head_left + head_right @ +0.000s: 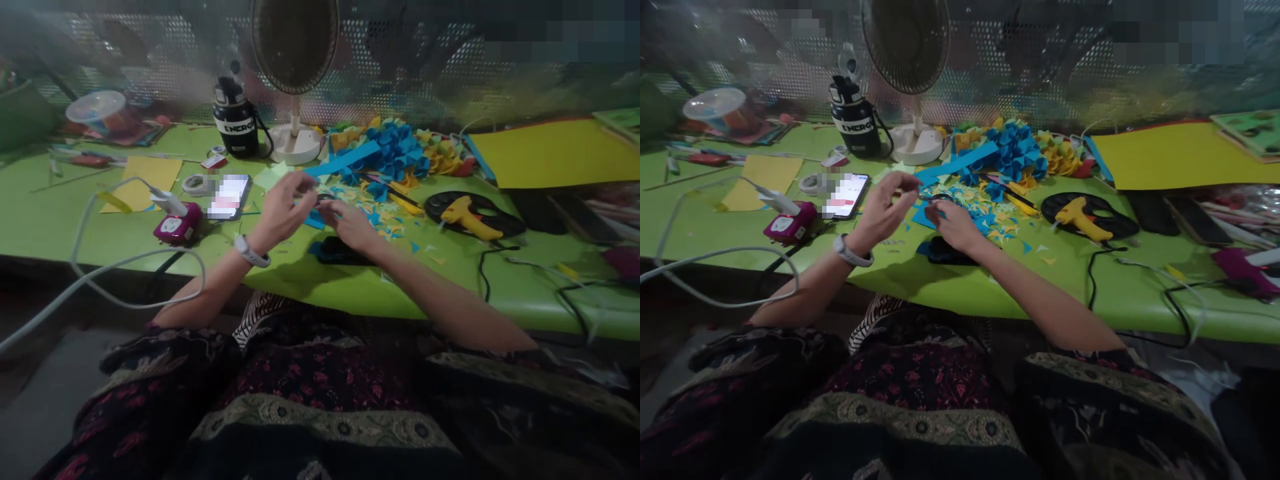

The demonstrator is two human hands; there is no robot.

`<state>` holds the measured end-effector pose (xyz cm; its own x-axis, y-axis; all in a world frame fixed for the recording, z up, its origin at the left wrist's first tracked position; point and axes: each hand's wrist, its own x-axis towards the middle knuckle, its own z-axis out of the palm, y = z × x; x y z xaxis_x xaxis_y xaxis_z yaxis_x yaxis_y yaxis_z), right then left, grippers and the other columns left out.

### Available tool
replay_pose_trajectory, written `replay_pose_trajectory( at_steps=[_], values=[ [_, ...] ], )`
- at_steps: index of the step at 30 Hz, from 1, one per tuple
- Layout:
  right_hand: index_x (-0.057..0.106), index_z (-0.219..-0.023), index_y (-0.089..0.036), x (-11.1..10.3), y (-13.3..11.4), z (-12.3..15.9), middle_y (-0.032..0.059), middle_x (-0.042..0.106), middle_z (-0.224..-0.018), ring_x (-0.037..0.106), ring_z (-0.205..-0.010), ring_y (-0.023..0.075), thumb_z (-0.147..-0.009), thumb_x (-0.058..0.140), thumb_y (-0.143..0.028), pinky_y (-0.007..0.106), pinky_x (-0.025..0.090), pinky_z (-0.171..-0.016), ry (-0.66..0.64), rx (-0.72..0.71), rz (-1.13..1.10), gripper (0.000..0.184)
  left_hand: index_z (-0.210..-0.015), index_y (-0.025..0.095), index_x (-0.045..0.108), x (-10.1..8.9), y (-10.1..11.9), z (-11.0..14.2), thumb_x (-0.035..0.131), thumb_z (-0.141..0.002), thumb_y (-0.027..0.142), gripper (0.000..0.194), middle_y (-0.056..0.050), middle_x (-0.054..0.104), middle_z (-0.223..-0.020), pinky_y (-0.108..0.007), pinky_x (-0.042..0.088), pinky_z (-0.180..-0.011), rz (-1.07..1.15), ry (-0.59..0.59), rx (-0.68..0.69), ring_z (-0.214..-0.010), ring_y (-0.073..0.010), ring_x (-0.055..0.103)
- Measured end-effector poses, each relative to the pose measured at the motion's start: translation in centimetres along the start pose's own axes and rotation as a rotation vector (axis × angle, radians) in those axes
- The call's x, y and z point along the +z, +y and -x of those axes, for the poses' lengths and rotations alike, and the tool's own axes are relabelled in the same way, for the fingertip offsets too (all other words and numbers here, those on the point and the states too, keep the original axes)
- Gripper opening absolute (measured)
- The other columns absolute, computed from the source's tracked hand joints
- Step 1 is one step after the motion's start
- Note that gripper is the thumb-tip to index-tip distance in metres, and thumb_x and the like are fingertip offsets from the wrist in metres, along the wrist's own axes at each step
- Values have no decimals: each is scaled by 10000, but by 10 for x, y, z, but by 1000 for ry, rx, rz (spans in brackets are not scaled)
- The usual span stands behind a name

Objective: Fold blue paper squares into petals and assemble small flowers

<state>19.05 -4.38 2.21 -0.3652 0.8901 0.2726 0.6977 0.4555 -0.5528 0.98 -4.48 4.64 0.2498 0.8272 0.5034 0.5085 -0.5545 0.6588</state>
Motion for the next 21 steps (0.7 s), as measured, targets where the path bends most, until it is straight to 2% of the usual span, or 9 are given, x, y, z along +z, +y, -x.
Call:
replay_pose_trajectory(
  at_steps=[2, 3, 5, 7, 11, 15, 18, 21],
  values=[
    [743, -1140, -192, -11, 1, 14, 110, 666, -1350, 592, -1273, 272, -1010, 472, -392, 466, 434, -1111, 8, -2, -68, 360, -980, 191, 684, -8, -13, 13, 590, -858, 239, 161, -48, 705, -824, -322, 536, -754, 6, -191, -147, -777, -176, 656],
    [743, -1141, -202, -18, 1, 21, 104, 672, -1340, 597, -1267, 270, -994, 498, -409, 466, 429, -1117, 3, -15, -85, 353, -981, 187, 683, -10, -18, 19, 617, -833, 246, 172, -36, 692, -766, -299, 520, -683, 47, -283, -216, -703, -161, 641],
    [742, -1140, -219, -30, 1, 36, 98, 708, -1264, 638, -1195, 273, -967, 535, -442, 473, 458, -1083, -51, -56, -83, 350, -997, 174, 676, -7, -24, 29, 608, -850, 281, 195, -37, 688, -727, -268, 483, -589, 191, -465, -380, -644, -152, 640],
    [736, -1154, -214, -37, 3, 47, 109, 715, -1236, 641, -1174, 292, -930, 589, -480, 487, 471, -1060, -84, -110, -33, 377, -1044, 163, 663, 0, -24, 34, 625, -855, 292, 231, -23, 671, -687, -245, 452, -549, 309, -561, -473, -611, -145, 637],
    [723, -1180, -199, -33, 12, 61, 142, 712, -1208, 633, -1152, 340, -867, 682, -473, 513, 489, -1002, -130, -133, 141, 418, -1120, 139, 617, 15, -23, 35, 670, -822, 184, 307, 15, 649, -675, -230, 450, -563, 453, -640, -545, -563, -114, 615],
    [725, -1138, -205, -23, 18, 66, 117, 738, -1084, 667, -1038, 296, -915, 638, -398, 435, 519, -894, -169, -94, 147, 308, -1081, 134, 598, 22, -28, 36, 699, -799, 134, 299, 32, 643, -653, -217, 429, -570, 492, -660, -514, -556, -98, 601],
    [722, -1129, -209, -24, 16, 69, 105, 741, -1075, 671, -1021, 273, -928, 621, -403, 404, 519, -881, -137, -92, 75, 297, -1043, 133, 595, 21, -28, 39, 720, -791, 128, 281, 39, 629, -636, -216, 423, -564, 487, -637, -494, -558, -95, 593],
    [730, -1113, -206, -35, 12, 70, 108, 747, -1075, 678, -1008, 281, -914, 638, -436, 418, 522, -887, -92, -73, 41, 317, -1081, 133, 595, 11, -22, 38, 720, -825, 174, 288, 30, 633, -661, -230, 450, -568, 559, -620, -506, -574, -100, 602]
  ],
)
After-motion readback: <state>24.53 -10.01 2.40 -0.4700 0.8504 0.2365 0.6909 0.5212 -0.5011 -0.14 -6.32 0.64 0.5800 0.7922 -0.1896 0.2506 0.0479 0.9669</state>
